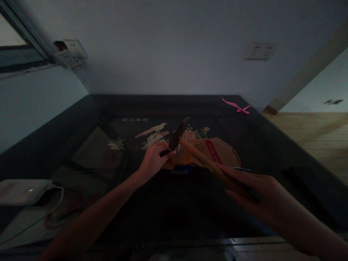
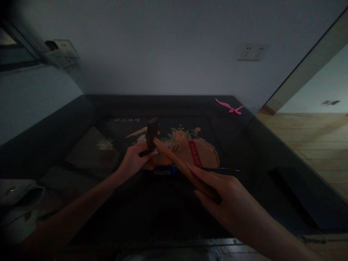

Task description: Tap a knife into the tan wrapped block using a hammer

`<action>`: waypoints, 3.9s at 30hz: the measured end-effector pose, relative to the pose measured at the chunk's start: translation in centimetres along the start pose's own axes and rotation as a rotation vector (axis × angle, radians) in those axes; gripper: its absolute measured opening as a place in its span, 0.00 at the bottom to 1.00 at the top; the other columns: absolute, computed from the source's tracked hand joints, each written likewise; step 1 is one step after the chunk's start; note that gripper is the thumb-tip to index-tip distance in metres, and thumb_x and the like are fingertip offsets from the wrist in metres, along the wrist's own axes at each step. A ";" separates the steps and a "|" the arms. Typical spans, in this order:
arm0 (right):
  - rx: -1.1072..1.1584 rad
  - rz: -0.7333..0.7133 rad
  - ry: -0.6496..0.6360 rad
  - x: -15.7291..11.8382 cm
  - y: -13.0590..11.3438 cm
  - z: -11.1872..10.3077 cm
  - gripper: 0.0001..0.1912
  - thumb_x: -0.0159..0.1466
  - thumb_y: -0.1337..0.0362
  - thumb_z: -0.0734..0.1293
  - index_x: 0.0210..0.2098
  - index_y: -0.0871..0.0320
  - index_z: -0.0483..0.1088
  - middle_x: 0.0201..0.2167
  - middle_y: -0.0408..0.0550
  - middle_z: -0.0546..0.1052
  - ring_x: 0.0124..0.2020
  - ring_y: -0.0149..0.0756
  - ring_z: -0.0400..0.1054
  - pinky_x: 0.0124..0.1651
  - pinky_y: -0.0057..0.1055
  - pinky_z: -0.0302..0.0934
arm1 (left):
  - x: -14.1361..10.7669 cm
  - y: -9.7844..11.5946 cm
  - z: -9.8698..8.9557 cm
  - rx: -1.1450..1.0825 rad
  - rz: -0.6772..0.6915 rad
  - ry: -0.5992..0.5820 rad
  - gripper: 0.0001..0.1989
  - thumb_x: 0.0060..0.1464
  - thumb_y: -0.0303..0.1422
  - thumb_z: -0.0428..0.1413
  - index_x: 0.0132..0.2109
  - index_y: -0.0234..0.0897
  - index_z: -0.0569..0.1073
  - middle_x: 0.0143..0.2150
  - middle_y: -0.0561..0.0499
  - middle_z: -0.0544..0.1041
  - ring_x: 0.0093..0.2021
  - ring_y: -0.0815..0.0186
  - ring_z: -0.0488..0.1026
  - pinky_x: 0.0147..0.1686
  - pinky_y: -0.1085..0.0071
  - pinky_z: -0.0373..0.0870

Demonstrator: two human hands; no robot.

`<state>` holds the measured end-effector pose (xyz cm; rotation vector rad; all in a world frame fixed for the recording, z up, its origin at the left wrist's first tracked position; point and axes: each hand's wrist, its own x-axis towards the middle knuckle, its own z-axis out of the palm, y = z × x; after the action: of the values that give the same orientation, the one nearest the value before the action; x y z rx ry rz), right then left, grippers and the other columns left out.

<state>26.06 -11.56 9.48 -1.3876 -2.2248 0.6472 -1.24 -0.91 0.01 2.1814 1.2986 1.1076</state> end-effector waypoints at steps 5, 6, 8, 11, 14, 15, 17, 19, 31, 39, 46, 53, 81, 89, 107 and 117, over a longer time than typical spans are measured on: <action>0.047 0.038 0.034 -0.3 -0.1 -0.1 0.25 0.59 0.68 0.65 0.57 0.54 0.71 0.45 0.49 0.82 0.39 0.40 0.78 0.39 0.32 0.74 | 0.0 0.1 -0.1 -0.003 -0.005 0.002 0.04 0.54 0.31 0.59 0.32 0.37 0.78 0.34 0.49 0.79 0.36 0.62 0.75 0.41 0.63 0.73; 0.066 0.060 0.058 -0.4 -0.2 -0.3 0.25 0.59 0.68 0.65 0.56 0.53 0.71 0.43 0.49 0.83 0.36 0.40 0.78 0.36 0.31 0.74 | 0.1 0.2 -0.2 -0.007 0.001 0.001 0.04 0.54 0.31 0.59 0.32 0.37 0.77 0.33 0.50 0.79 0.35 0.63 0.76 0.41 0.64 0.73; 0.132 0.121 0.091 -1.0 -0.1 -0.3 0.24 0.60 0.65 0.67 0.56 0.51 0.71 0.37 0.47 0.83 0.29 0.37 0.77 0.28 0.28 0.72 | 0.1 0.6 -0.5 -0.008 0.016 -0.002 0.04 0.54 0.30 0.59 0.31 0.38 0.77 0.33 0.51 0.79 0.35 0.63 0.76 0.40 0.64 0.73; 0.314 0.253 0.172 -2.1 0.8 0.6 0.24 0.60 0.60 0.69 0.57 0.48 0.71 0.29 0.43 0.81 0.20 0.32 0.70 0.19 0.24 0.66 | 0.1 1.0 -0.8 0.016 0.052 -0.004 0.02 0.54 0.30 0.60 0.33 0.38 0.77 0.33 0.51 0.80 0.35 0.63 0.76 0.41 0.64 0.72; 0.561 0.354 0.249 -3.2 1.8 2.2 0.25 0.58 0.59 0.71 0.55 0.49 0.72 0.27 0.43 0.78 0.20 0.32 0.68 0.18 0.24 0.65 | 0.1 1.1 -0.9 0.068 0.106 -0.010 0.01 0.54 0.30 0.61 0.35 0.38 0.78 0.34 0.50 0.80 0.38 0.61 0.76 0.41 0.63 0.71; 0.635 0.387 0.271 -3.5 1.9 2.7 0.25 0.58 0.59 0.72 0.55 0.50 0.73 0.27 0.43 0.78 0.19 0.31 0.67 0.18 0.24 0.65 | 0.1 1.0 -0.9 0.089 0.122 -0.007 0.02 0.54 0.31 0.61 0.35 0.38 0.77 0.35 0.49 0.80 0.38 0.61 0.76 0.42 0.63 0.71; 0.742 0.457 0.323 -4.1 2.0 3.4 0.24 0.57 0.59 0.73 0.53 0.49 0.73 0.26 0.42 0.76 0.18 0.29 0.65 0.17 0.24 0.63 | 0.2 0.9 -1.0 0.127 0.147 -0.003 0.04 0.53 0.33 0.61 0.36 0.38 0.77 0.36 0.49 0.80 0.39 0.60 0.76 0.42 0.63 0.71; 0.798 0.518 0.380 -4.5 1.8 3.7 0.23 0.56 0.59 0.73 0.51 0.49 0.75 0.25 0.41 0.75 0.17 0.28 0.63 0.17 0.23 0.61 | 0.2 1.1 -1.5 0.164 0.167 0.002 0.07 0.53 0.35 0.62 0.38 0.38 0.76 0.38 0.48 0.79 0.40 0.60 0.75 0.42 0.63 0.71; 0.837 0.610 0.524 -7.1 3.8 3.8 0.22 0.53 0.59 0.74 0.49 0.45 0.76 0.30 0.43 0.81 0.23 0.35 0.72 0.20 0.23 0.67 | -5.2 6.1 2.9 0.423 0.570 -0.369 0.05 0.59 0.28 0.54 0.43 0.35 0.71 0.39 0.49 0.78 0.35 0.64 0.75 0.33 0.69 0.70; 0.910 0.631 0.577 -8.6 4.7 4.5 0.24 0.52 0.60 0.75 0.49 0.44 0.76 0.25 0.41 0.78 0.16 0.31 0.65 0.15 0.24 0.62 | -5.7 4.7 5.4 0.731 0.345 -0.599 0.06 0.57 0.22 0.54 0.42 0.33 0.72 0.40 0.46 0.76 0.37 0.60 0.76 0.35 0.66 0.73; 0.972 0.655 0.598 -8.7 4.6 4.3 0.22 0.52 0.60 0.75 0.48 0.42 0.76 0.27 0.41 0.78 0.16 0.30 0.65 0.16 0.24 0.62 | -5.3 5.6 5.8 0.789 0.330 -0.623 0.05 0.57 0.20 0.53 0.36 0.31 0.72 0.36 0.43 0.77 0.36 0.59 0.76 0.35 0.66 0.72; 1.011 0.685 0.609 -8.9 5.0 4.3 0.24 0.51 0.61 0.76 0.48 0.43 0.76 0.29 0.42 0.79 0.17 0.31 0.66 0.16 0.24 0.63 | -5.7 6.8 4.3 0.526 0.378 -0.623 0.05 0.58 0.24 0.55 0.42 0.34 0.72 0.35 0.50 0.78 0.35 0.63 0.75 0.35 0.67 0.70; 0.936 0.707 0.675 -7.9 4.4 3.8 0.26 0.48 0.60 0.77 0.47 0.49 0.76 0.27 0.43 0.80 0.19 0.32 0.70 0.16 0.23 0.63 | 7.4 6.9 2.5 0.028 0.162 -0.358 0.03 0.54 0.27 0.56 0.36 0.34 0.75 0.33 0.51 0.79 0.34 0.66 0.76 0.35 0.72 0.69; 0.929 0.698 0.590 -7.4 5.0 3.9 0.27 0.49 0.60 0.77 0.49 0.49 0.76 0.26 0.42 0.79 0.17 0.30 0.67 0.16 0.22 0.62 | 7.1 5.9 2.0 0.015 0.138 -0.351 0.03 0.55 0.29 0.57 0.37 0.34 0.75 0.32 0.52 0.78 0.32 0.68 0.74 0.33 0.73 0.66; 0.669 0.543 0.430 -7.1 5.3 2.4 0.28 0.55 0.57 0.74 0.56 0.50 0.72 0.27 0.43 0.79 0.20 0.31 0.67 0.19 0.24 0.64 | 7.1 5.9 1.6 0.003 0.128 -0.396 0.03 0.54 0.28 0.57 0.36 0.34 0.75 0.33 0.51 0.79 0.34 0.66 0.75 0.35 0.72 0.68; 0.038 0.157 0.237 -4.8 4.6 -1.5 0.27 0.59 0.63 0.68 0.58 0.49 0.70 0.45 0.46 0.82 0.37 0.43 0.79 0.38 0.32 0.74 | 6.9 5.3 2.3 -0.015 0.041 -0.387 0.06 0.52 0.27 0.58 0.39 0.34 0.77 0.34 0.49 0.80 0.34 0.65 0.76 0.36 0.72 0.71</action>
<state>32.09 -13.91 7.37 -1.5442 -1.9254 0.5425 5.45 2.46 5.01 2.2744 1.0732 0.6582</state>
